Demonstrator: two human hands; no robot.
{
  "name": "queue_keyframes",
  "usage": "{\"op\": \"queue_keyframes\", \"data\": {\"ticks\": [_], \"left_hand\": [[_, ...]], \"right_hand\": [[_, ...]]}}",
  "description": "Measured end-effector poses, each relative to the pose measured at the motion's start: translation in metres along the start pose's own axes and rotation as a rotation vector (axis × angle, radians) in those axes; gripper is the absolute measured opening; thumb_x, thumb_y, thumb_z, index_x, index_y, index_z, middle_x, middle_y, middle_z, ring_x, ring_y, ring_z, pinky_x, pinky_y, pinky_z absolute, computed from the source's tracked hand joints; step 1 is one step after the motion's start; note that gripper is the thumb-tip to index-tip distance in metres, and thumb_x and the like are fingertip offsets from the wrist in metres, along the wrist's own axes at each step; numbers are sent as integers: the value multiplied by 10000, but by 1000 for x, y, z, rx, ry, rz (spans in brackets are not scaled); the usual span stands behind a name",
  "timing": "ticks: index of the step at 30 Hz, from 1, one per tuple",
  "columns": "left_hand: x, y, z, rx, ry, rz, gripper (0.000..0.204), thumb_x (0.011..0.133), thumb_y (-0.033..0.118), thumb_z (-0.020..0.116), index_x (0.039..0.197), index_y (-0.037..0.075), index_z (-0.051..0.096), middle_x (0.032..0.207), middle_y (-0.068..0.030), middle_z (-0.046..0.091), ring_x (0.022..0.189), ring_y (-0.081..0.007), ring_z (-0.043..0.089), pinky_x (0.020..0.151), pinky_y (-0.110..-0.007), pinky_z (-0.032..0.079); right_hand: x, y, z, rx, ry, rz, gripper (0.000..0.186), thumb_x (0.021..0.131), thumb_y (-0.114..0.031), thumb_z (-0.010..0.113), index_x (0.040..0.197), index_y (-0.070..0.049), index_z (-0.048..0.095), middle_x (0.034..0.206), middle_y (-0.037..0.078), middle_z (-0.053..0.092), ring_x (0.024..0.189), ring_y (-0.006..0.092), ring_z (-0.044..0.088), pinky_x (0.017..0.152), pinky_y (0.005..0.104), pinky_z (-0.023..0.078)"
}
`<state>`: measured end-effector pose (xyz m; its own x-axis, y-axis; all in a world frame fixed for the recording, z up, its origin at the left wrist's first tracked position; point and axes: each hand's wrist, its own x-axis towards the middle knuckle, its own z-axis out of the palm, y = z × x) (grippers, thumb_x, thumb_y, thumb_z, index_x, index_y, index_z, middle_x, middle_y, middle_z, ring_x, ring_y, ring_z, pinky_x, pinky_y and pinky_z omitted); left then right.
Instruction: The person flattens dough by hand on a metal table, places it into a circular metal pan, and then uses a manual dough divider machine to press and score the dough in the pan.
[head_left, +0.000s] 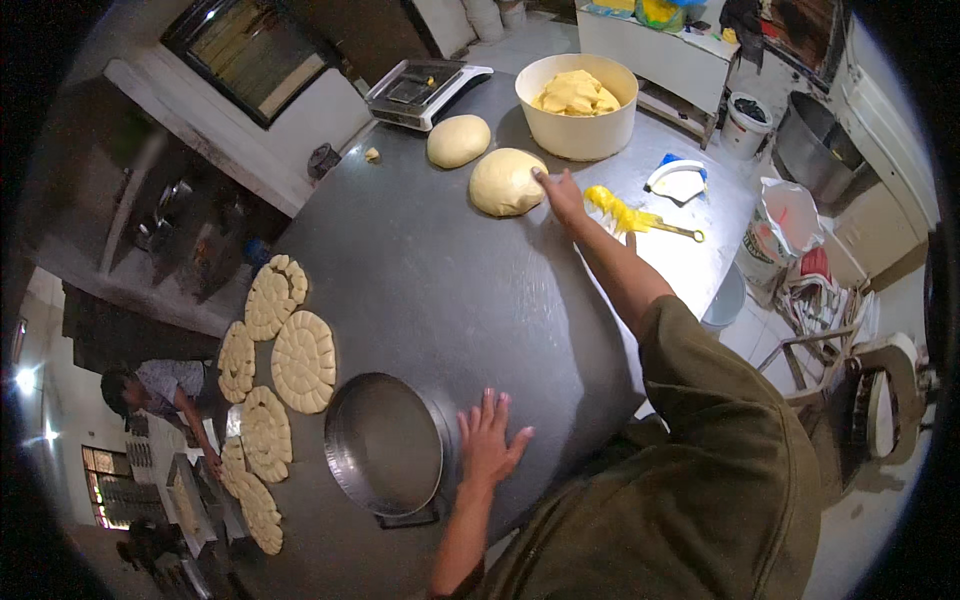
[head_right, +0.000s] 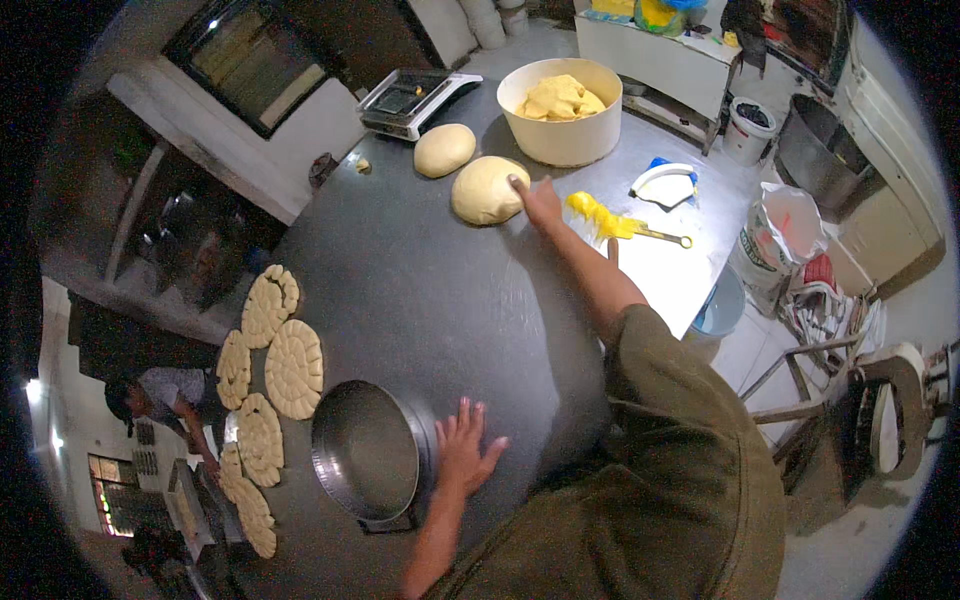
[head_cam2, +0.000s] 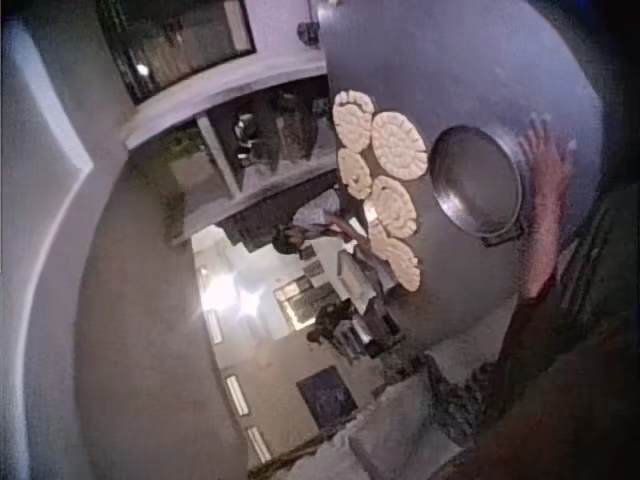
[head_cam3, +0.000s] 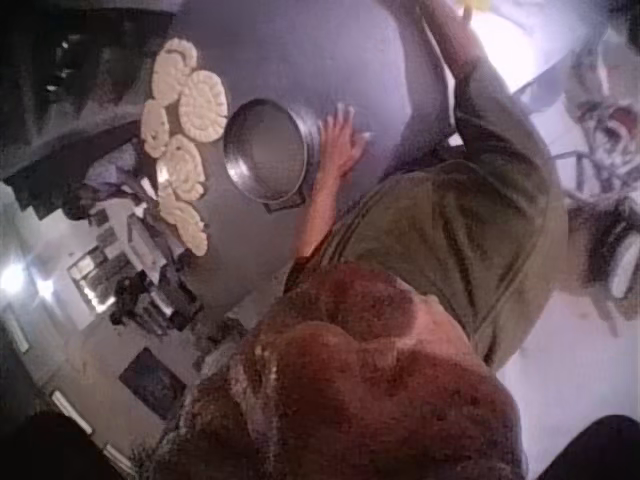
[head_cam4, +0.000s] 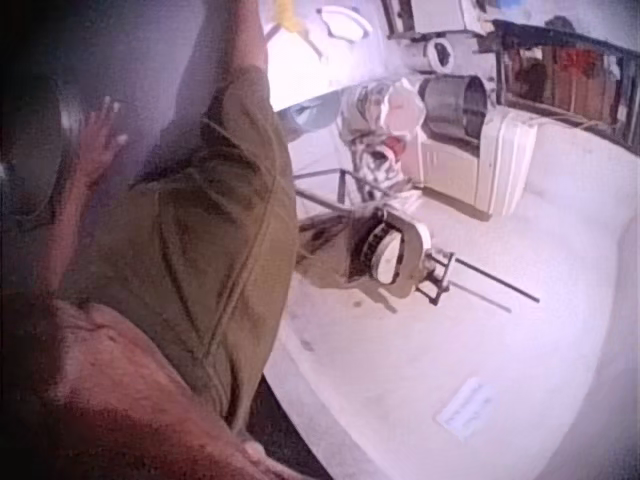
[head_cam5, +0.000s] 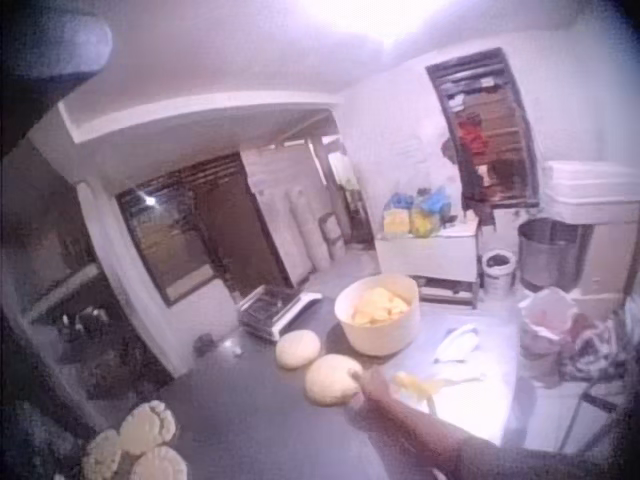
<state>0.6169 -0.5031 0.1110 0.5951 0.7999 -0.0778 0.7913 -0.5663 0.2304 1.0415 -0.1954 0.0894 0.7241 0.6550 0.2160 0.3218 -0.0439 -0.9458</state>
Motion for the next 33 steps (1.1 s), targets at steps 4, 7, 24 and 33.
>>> {"op": "queue_keyframes", "data": {"ticks": [4,7,24,33], "left_hand": [[-17,1,19,71,58,-280,929,922,693,572,1626,130,346,1714,-246,156,1466,-540,335,1223,-671,122],[17,4,8,44,19,-255,981,888,702,612,1636,137,324,1720,-242,129,1478,-541,313,1228,-669,100],[45,-4,14,87,4,-336,914,935,557,575,1623,27,289,1703,-247,184,1535,-458,253,1271,-586,77],[53,-10,20,18,265,-554,797,953,243,478,1607,-101,180,1702,-283,148,1551,-452,217,1278,-543,118]], "right_hand": [[-9,-41,65,208,-489,283,899,861,-603,773,1315,152,592,1178,277,702,1082,381,693,990,395,516],[38,-37,59,383,-447,402,809,724,-639,881,1081,75,743,1001,181,754,861,269,742,765,370,596],[-146,-84,-5,-30,-1209,47,546,751,-355,808,1079,74,723,1020,206,751,933,317,713,850,419,573],[-126,-23,-65,-1047,-508,-350,996,1020,-637,428,1519,206,253,1639,365,233,1528,520,230,1269,589,131]]}}
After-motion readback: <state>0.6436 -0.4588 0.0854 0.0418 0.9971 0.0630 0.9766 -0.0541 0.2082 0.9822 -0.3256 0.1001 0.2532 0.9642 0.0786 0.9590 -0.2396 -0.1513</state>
